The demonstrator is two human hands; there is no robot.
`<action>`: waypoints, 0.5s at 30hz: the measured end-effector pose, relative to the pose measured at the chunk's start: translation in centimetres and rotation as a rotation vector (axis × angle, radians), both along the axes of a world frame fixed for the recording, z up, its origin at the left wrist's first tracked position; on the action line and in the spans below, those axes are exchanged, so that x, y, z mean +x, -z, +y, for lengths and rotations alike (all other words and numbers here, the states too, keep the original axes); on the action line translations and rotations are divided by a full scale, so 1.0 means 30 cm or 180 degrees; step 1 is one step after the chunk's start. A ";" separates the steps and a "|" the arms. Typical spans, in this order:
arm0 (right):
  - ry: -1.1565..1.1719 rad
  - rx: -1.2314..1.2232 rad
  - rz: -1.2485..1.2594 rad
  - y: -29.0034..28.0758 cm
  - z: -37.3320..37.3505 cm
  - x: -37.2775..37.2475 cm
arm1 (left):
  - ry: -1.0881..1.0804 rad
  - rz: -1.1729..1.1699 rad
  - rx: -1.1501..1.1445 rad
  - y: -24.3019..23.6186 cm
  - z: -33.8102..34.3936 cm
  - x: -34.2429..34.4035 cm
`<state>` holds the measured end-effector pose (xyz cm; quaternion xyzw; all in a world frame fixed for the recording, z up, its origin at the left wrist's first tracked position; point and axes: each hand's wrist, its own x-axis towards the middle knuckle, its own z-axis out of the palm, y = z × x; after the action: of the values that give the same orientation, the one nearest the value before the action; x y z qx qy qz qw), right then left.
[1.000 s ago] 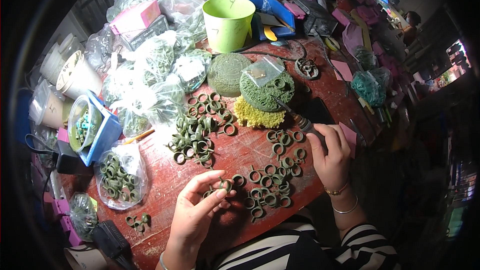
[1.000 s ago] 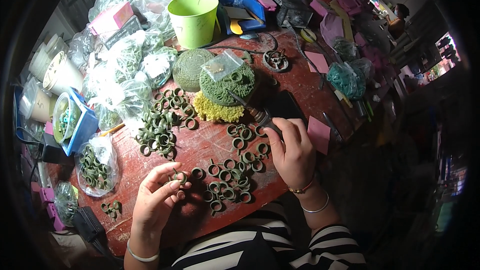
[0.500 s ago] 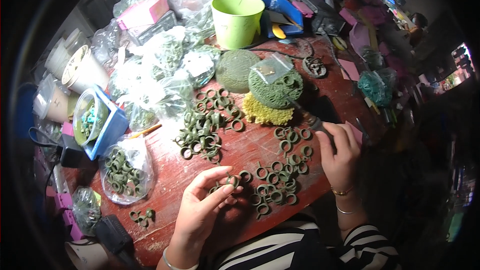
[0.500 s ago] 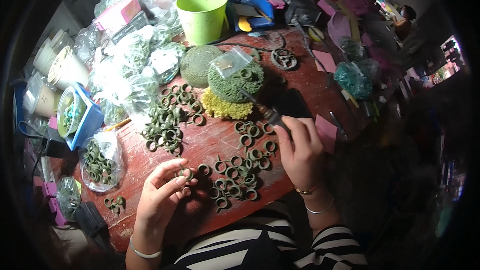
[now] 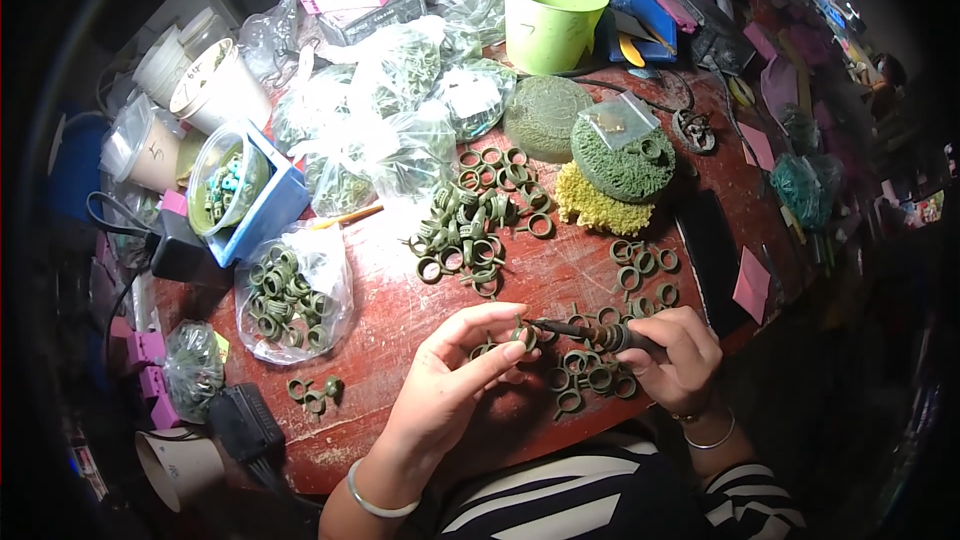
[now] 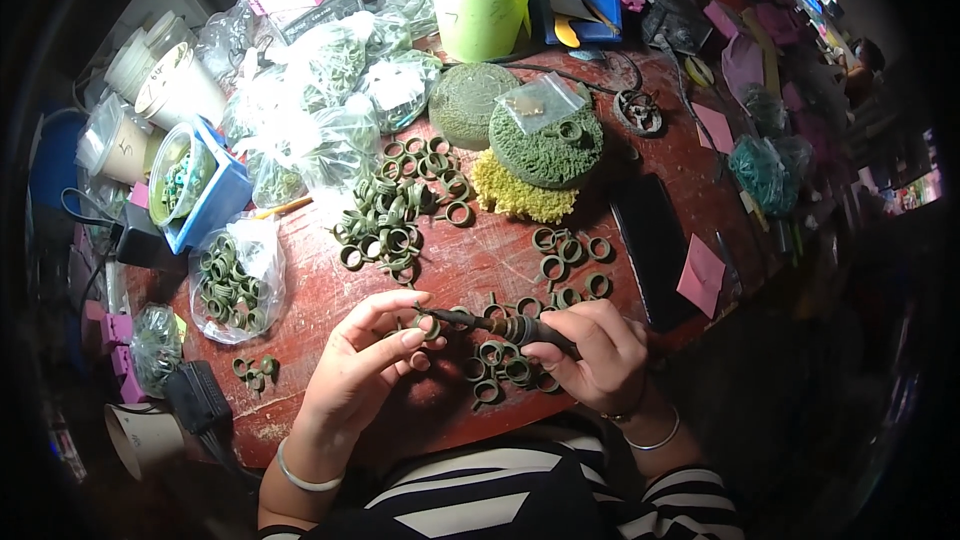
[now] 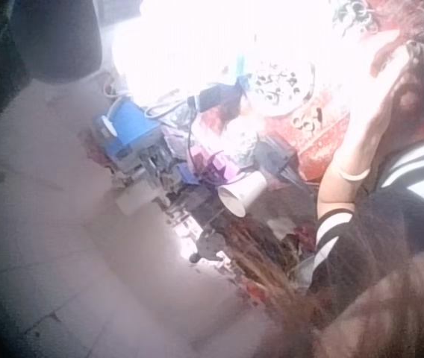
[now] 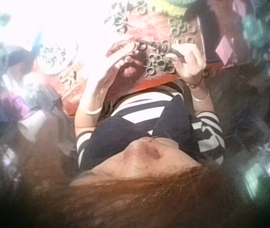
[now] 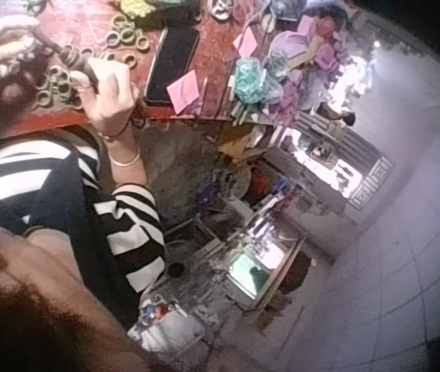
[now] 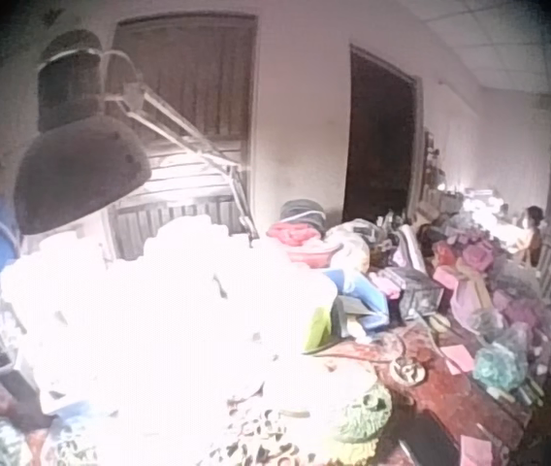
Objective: The person uses a small hand tool to polish or deburr several small green circular jewelry components, holding each item between their fingers while working.
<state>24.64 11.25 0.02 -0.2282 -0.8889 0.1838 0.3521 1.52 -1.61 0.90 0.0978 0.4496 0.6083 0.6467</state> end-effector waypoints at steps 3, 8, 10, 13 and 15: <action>-0.0005 0.0035 -0.0028 -0.005 -0.003 -0.003 | 0.0002 0.0000 -0.0003 0.002 -0.003 0.001; -0.0042 0.0029 -0.0056 -0.009 0.000 -0.003 | 0.0012 -0.0032 0.0074 0.002 -0.002 0.000; -0.0051 0.0002 -0.0070 -0.009 0.001 -0.004 | 0.0003 -0.0027 0.0017 0.001 -0.001 0.001; -0.0071 -0.0034 -0.0063 -0.007 0.002 -0.004 | 0.0004 -0.0034 0.0049 0.005 -0.001 0.002; -0.0062 -0.0046 -0.0079 -0.010 0.001 -0.005 | 0.0009 -0.0041 0.0084 0.004 0.000 0.002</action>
<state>24.50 11.29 0.32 -0.2243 -0.8940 0.1907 0.3376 1.57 -1.59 0.77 0.1031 0.4373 0.6139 0.6491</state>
